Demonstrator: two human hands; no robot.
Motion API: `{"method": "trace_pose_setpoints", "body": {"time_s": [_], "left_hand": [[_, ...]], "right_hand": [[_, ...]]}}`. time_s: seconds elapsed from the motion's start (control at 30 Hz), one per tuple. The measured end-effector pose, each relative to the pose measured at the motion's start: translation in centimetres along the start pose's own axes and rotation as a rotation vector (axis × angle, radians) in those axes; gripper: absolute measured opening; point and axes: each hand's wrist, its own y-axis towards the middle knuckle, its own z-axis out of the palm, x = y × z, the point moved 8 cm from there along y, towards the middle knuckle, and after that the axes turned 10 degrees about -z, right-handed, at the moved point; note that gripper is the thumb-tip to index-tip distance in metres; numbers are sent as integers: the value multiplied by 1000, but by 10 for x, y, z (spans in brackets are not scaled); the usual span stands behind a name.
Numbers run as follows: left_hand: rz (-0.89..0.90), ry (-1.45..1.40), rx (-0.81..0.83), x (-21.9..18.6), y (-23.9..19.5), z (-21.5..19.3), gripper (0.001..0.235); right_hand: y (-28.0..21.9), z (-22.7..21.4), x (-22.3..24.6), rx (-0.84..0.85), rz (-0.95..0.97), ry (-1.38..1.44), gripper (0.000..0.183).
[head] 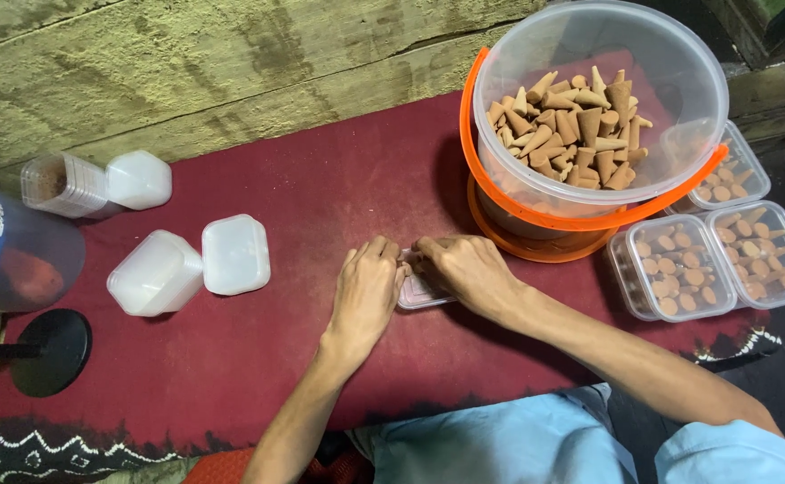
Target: Packing incense cones from a large bucket into small plastic containers
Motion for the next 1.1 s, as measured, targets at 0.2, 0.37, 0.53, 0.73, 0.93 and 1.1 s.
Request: {"method": "trace_pose_setpoints", "body": {"time_s": [0.2, 0.37, 0.53, 0.73, 0.93, 1.1], "left_hand": [[-14, 79, -8, -6, 3, -26, 15], [-6, 80, -47, -8, 13, -56, 16], [38, 76, -126, -31, 30, -106, 17], [246, -36, -289, -89, 64, -163, 19], [620, -316, -34, -149, 118, -162, 17], [701, -284, 121, -187, 158, -123, 17]], "right_hand": [[-2, -30, 12, -31, -26, -38, 6], [-9, -72, 22, -79, -56, -78, 5], [-14, -145, 38, -238, -136, -103, 5], [-22, -228, -1, -416, -216, -175, 19], [-5, -251, -94, -145, 72, -238, 16], [12, -219, -146, 177, 259, -153, 25]]}}
